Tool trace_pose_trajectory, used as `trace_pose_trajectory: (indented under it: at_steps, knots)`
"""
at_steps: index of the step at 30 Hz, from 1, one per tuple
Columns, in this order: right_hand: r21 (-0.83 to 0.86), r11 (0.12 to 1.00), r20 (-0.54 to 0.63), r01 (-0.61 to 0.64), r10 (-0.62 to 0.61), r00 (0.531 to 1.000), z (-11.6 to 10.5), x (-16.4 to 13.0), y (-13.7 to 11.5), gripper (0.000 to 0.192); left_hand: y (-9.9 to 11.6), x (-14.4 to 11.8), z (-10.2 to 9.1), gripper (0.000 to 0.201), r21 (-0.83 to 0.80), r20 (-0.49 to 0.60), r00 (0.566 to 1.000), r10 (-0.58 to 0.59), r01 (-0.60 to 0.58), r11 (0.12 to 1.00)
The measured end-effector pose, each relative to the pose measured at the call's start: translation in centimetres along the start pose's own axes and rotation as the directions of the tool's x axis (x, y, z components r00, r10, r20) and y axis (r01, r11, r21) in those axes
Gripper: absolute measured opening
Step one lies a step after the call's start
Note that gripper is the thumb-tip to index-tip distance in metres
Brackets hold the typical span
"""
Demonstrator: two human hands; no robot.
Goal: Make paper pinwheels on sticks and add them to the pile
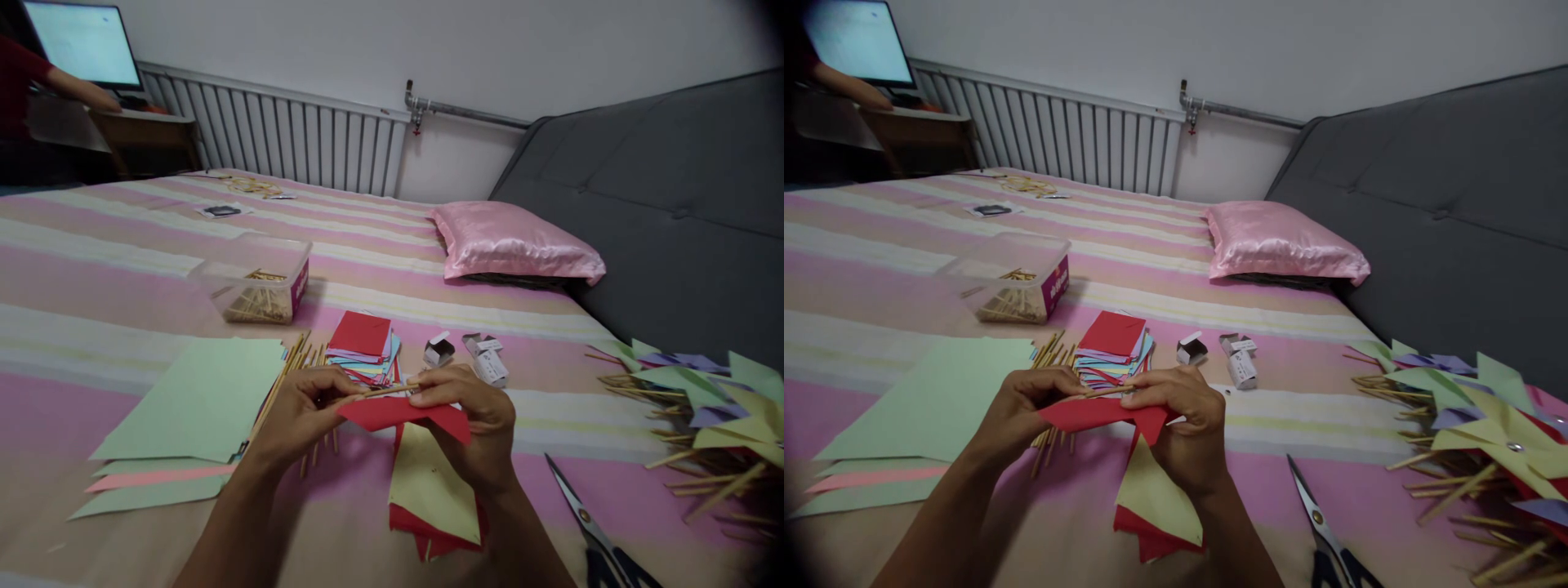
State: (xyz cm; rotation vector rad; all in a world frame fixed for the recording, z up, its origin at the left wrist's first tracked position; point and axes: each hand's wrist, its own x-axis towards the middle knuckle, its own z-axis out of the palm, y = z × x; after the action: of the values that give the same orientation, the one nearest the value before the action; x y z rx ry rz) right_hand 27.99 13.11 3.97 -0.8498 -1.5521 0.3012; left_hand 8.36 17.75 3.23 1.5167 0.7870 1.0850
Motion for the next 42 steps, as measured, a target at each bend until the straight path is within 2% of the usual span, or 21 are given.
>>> trace_pose_trajectory:
  at_steps: [14,17,19,21,24,26,30,34,38,42]
  knots:
    - [0.017,0.999,-0.049,-0.032,0.033,0.998,0.0,-0.2,0.2,0.014,-0.1,-0.2,0.2,0.008,0.077,0.037,0.999,-0.018,0.015,0.997]
    - [0.026,0.998,-0.054,-0.059,0.060,0.997,0.0,-0.2,0.4,0.013,-0.1,-0.2,0.6,0.010,0.110,0.032,0.999,-0.031,0.028,0.994]
    - [0.030,0.992,-0.074,-0.126,0.128,0.989,0.1,-0.1,0.5,0.012,0.0,-0.2,1.1,0.013,0.125,0.027,0.997,-0.070,0.066,0.990]
    - [0.056,0.969,-0.104,-0.241,0.246,0.964,0.3,-0.1,0.6,0.011,0.1,-0.1,1.5,0.016,0.121,0.013,0.993,-0.121,0.119,0.985]
    - [0.142,0.893,-0.113,-0.426,0.443,0.890,0.4,0.0,0.9,0.015,0.2,0.2,1.8,0.019,0.140,0.025,0.988,-0.149,0.144,0.980]
    - [0.199,0.848,-0.108,-0.492,0.518,0.849,0.3,0.2,1.3,0.020,0.2,0.4,1.7,0.022,0.196,0.057,0.986,-0.155,0.141,0.970]
    - [0.306,0.796,-0.104,-0.522,0.573,0.813,-0.1,0.5,1.8,0.033,0.1,0.6,1.3,0.026,0.275,0.077,0.982,-0.173,0.145,0.950]
    - [0.329,0.749,-0.142,-0.575,0.641,0.754,-0.3,0.7,2.0,0.045,0.0,0.7,1.3,0.027,0.231,0.026,0.981,-0.192,0.181,0.956]
    - [0.315,0.686,-0.118,-0.656,0.714,0.690,-0.3,0.7,2.0,0.043,-0.4,0.6,1.2,0.028,0.179,-0.030,0.978,-0.204,0.206,0.962]
    - [0.304,0.649,-0.054,-0.697,0.742,0.668,-0.3,0.6,2.1,0.036,-0.9,0.5,1.0,0.030,0.158,-0.037,0.971,-0.238,0.240,0.958]
